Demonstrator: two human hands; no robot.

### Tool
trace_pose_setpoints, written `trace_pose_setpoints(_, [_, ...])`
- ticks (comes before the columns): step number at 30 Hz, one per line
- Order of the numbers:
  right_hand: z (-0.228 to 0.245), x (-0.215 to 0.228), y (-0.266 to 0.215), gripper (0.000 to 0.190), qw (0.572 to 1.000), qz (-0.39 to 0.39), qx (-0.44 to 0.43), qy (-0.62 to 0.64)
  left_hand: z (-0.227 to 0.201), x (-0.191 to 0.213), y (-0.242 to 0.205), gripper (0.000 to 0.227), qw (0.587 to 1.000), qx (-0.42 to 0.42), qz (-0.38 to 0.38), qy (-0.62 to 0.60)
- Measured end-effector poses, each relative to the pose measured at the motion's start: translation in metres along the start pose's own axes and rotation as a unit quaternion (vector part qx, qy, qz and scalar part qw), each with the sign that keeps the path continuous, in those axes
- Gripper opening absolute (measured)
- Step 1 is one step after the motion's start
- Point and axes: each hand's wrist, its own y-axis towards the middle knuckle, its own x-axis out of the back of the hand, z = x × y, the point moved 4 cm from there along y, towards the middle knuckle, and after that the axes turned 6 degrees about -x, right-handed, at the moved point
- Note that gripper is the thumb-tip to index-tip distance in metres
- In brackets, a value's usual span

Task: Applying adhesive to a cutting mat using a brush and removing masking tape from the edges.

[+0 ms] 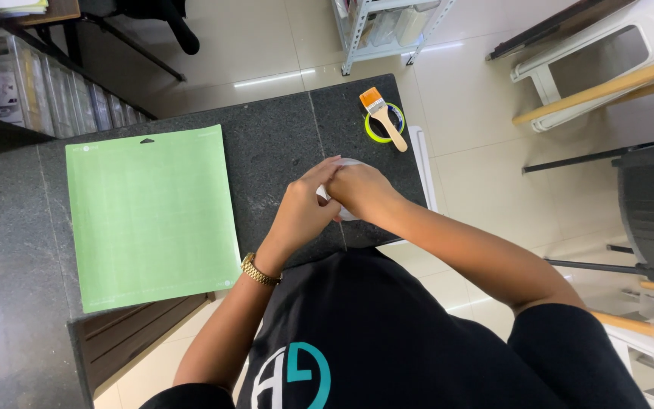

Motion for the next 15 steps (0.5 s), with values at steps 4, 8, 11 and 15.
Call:
trace_pose_setpoints(4, [-0.004, -0.014, 0.007, 0.005, 0.999, 0.030, -0.030, 0.012, 0.003, -0.002, -0.001, 0.060, 1.000, 0.006, -0.001, -0.012])
trace_pose_setpoints(8, [-0.002, -0.018, 0.015, 0.004, 0.993, 0.110, -0.026, -0.019, 0.002, -0.007, -0.001, 0.061, 0.999, 0.025, -0.011, -0.017])
trace_pose_setpoints(11, [0.004, -0.014, 0.012, 0.008, 0.992, 0.128, -0.009, -0.018, 0.001, -0.011, -0.002, 0.061, 0.999, 0.029, -0.017, -0.001])
trace_pose_setpoints(15, [0.000, -0.008, 0.009, 0.008, 0.998, 0.046, 0.034, 0.024, 0.008, -0.006, 0.001, 0.057, 0.998, 0.025, -0.053, 0.038])
